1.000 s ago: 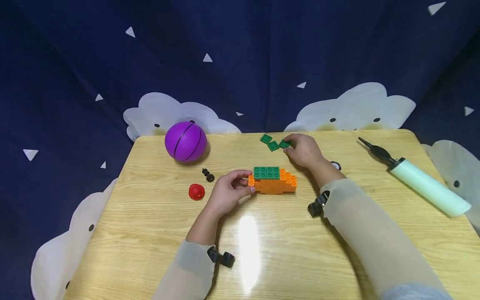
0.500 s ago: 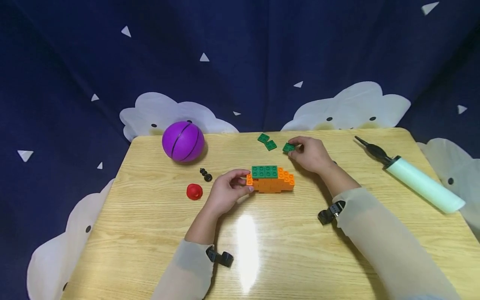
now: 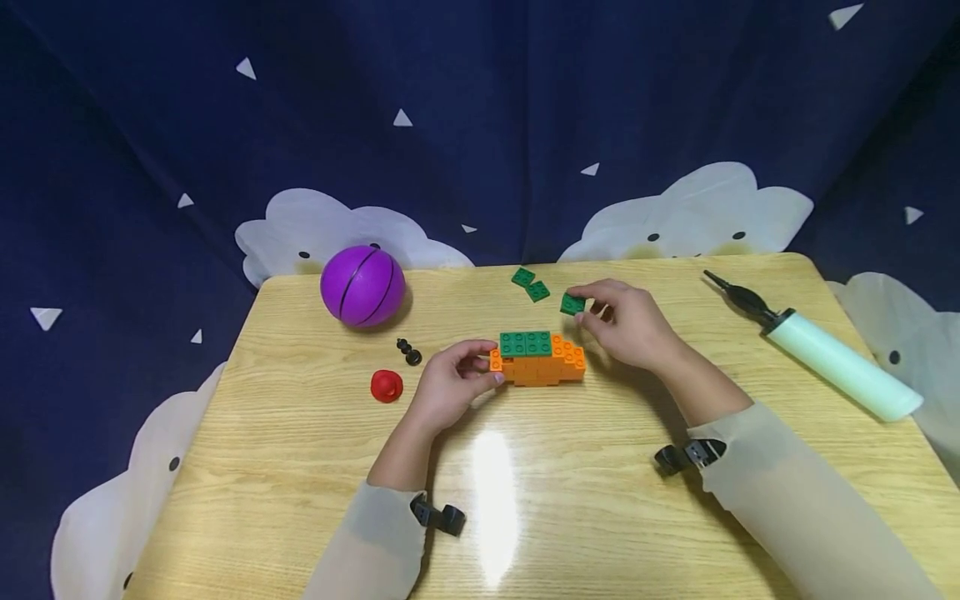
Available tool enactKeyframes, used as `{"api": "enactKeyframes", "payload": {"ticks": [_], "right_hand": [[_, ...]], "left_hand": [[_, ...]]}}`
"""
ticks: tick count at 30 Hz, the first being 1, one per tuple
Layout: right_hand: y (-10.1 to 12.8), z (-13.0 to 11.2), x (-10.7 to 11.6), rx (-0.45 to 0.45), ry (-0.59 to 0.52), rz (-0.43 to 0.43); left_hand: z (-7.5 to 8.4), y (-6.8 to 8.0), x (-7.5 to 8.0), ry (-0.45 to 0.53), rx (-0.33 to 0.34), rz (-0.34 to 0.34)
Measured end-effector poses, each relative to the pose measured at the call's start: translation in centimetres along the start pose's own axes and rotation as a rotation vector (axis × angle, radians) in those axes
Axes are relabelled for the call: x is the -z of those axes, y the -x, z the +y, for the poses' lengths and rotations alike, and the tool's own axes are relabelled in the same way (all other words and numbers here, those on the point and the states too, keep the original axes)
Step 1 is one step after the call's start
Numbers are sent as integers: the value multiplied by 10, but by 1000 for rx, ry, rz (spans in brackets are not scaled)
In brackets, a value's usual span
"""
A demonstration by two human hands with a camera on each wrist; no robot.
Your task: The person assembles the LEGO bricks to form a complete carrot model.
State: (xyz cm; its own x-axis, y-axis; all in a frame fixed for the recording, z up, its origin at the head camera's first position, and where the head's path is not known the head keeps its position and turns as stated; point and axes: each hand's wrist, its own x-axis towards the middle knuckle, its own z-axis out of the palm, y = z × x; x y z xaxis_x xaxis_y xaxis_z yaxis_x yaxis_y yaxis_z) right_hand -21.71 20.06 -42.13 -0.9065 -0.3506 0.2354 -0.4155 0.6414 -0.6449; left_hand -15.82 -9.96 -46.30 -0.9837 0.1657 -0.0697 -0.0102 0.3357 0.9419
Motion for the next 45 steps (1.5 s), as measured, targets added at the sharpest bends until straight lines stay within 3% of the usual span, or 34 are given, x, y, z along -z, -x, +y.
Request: {"api": "enactKeyframes", "payload": {"ticks": [19,27,45], "right_hand": [[34,-41,12,92,-17,-38],[40,-47,8,145,-20,-51],[42,-51,5,170,39,-74]], "left_hand": [[0,1,0,5,-4,0],[-1,0,0,0,-17,2],[-1,1,-2,-11,-37,8]]}}
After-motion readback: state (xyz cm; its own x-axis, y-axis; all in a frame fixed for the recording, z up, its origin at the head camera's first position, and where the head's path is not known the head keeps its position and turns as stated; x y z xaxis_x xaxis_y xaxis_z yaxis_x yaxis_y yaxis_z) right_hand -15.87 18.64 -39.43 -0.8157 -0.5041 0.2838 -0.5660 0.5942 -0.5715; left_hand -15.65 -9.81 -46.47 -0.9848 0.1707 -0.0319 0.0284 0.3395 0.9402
